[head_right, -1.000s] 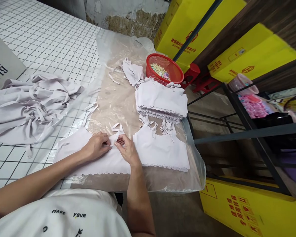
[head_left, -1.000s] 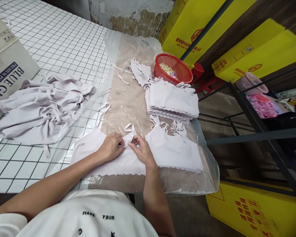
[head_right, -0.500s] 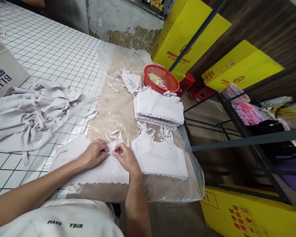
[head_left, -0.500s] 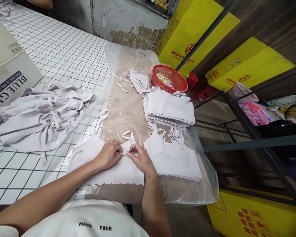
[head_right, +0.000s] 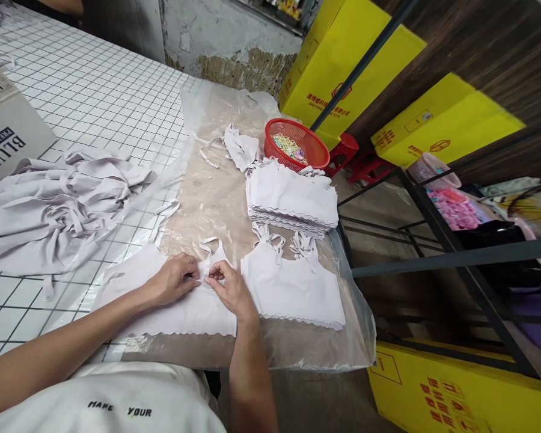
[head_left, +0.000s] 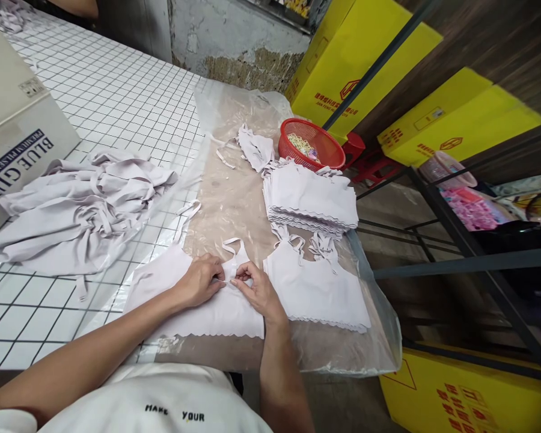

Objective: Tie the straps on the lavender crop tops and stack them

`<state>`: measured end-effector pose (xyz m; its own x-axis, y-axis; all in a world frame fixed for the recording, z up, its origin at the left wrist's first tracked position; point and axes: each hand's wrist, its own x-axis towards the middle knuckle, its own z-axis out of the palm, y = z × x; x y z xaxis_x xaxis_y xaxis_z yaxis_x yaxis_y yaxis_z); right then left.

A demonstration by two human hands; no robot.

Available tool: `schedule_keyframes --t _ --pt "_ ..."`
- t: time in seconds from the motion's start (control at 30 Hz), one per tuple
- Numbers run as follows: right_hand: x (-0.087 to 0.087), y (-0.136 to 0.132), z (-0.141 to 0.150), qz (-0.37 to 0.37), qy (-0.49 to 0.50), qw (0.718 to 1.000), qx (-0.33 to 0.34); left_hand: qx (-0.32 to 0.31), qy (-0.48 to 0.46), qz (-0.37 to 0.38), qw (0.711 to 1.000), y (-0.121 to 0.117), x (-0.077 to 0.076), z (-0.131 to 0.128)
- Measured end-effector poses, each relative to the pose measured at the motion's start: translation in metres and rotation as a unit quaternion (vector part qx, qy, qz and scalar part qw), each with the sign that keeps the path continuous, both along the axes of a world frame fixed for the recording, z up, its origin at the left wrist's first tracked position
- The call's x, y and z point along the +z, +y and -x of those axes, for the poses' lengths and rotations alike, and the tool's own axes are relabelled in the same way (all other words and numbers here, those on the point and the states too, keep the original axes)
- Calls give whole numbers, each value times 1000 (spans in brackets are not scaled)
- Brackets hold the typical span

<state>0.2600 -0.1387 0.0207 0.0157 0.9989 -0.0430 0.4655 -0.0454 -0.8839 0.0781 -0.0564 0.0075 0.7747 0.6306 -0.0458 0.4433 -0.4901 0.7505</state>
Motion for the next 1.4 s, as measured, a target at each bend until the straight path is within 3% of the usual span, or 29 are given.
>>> schedule_keyframes --t 0.67,0.87,1.03,1.23,1.4 --pt "-1 0 7 -20 13 1000 -8 -21 12 5 1000 1 2 -2" --pt "-10 3 17 -20 38 997 -58 -15 11 -22 1000 -1 0 -4" --pt "-15 4 13 -12 64 992 -106 28 -2 -51 998 -7 -6 -5" --pt "-12 0 11 -51 -92 985 -137 55 -30 -95 993 -10 -14 -2" --pt "-8 6 13 -100 -195 973 -71 74 -59 -150 984 -15 -17 -2"
